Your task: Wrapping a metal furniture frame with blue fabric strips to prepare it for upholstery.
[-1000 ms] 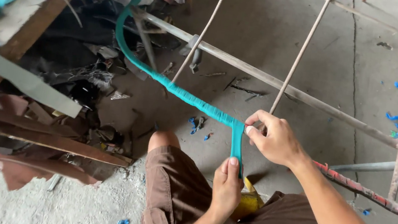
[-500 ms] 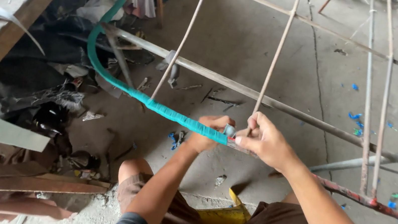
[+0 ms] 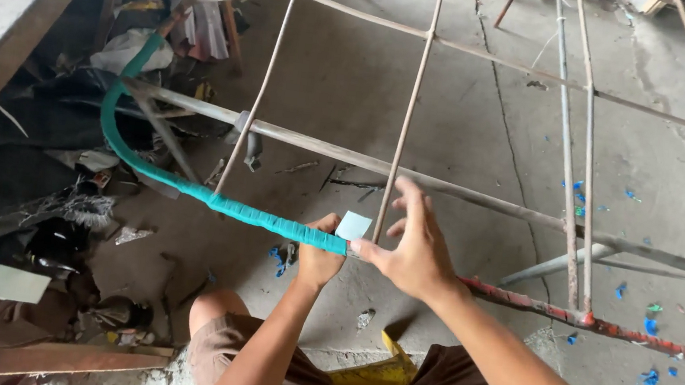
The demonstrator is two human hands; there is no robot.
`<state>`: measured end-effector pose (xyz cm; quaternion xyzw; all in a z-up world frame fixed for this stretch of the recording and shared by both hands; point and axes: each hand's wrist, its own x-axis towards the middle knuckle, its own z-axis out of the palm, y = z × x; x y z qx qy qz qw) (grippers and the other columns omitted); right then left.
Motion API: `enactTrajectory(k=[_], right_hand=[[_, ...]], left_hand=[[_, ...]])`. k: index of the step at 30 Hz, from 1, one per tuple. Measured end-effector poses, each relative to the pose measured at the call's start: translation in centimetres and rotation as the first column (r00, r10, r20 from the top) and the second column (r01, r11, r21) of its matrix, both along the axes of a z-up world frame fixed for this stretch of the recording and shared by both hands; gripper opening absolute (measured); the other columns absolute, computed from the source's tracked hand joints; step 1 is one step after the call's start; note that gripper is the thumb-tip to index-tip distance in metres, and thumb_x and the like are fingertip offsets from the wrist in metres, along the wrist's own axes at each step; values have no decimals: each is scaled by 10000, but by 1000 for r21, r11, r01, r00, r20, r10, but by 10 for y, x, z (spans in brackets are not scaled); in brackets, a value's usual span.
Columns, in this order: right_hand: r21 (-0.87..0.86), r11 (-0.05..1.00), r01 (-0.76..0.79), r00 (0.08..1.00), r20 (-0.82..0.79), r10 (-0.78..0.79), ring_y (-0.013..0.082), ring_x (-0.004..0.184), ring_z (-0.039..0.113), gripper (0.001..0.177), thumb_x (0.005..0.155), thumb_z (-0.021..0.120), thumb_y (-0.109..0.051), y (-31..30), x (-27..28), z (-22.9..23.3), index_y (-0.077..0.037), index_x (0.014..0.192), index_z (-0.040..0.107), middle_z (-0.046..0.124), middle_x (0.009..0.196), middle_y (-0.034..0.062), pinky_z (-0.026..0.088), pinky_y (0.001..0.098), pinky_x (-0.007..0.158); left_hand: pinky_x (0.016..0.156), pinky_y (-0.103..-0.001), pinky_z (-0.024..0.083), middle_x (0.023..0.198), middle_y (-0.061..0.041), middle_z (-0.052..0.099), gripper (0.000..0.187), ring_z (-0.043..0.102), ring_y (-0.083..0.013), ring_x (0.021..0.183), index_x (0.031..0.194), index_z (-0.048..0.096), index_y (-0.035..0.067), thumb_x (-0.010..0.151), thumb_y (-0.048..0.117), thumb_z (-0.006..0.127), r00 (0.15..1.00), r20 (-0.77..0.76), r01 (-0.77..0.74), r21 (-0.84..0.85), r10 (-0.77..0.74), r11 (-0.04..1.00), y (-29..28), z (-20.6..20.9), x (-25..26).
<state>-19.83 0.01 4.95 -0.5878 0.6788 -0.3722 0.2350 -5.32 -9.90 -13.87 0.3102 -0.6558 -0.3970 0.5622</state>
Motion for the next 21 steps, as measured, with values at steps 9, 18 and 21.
enactTrajectory(k=[9, 18, 21], right_hand=[[-329, 934, -139, 990, -30, 136, 449, 992, 744, 115, 868, 813, -111, -7, 8, -27, -110, 983, 810, 430, 1471, 228, 656, 478, 788], [-388, 793, -470, 864, -384, 324, 282, 977, 761, 169, 776, 829, -70, 9, -14, -32, -186, 898, 818, 690, 1193, 5, 652, 322, 745], [-323, 798, -509, 821, -461, 337, 285, 1034, 749, 201, 787, 773, -41, 11, -9, -17, -181, 928, 809, 717, 1191, -5, 652, 350, 730]], left_hand=[[552, -326, 404, 524, -93, 518, 240, 454, -156, 567, 694, 617, 96, 917, 114, 704, 995, 95, -38, 181, 21, 983, 18, 33, -1], [430, -271, 344, 559, -135, 562, 456, 526, -198, 387, 832, 727, 23, 984, 395, 513, 937, -348, 280, 740, -8, 612, 102, 131, 26], [387, -253, 349, 553, -109, 545, 334, 464, -153, 379, 757, 695, 8, 1023, 209, 681, 963, -263, 160, 739, 62, 655, 101, 121, 12]])
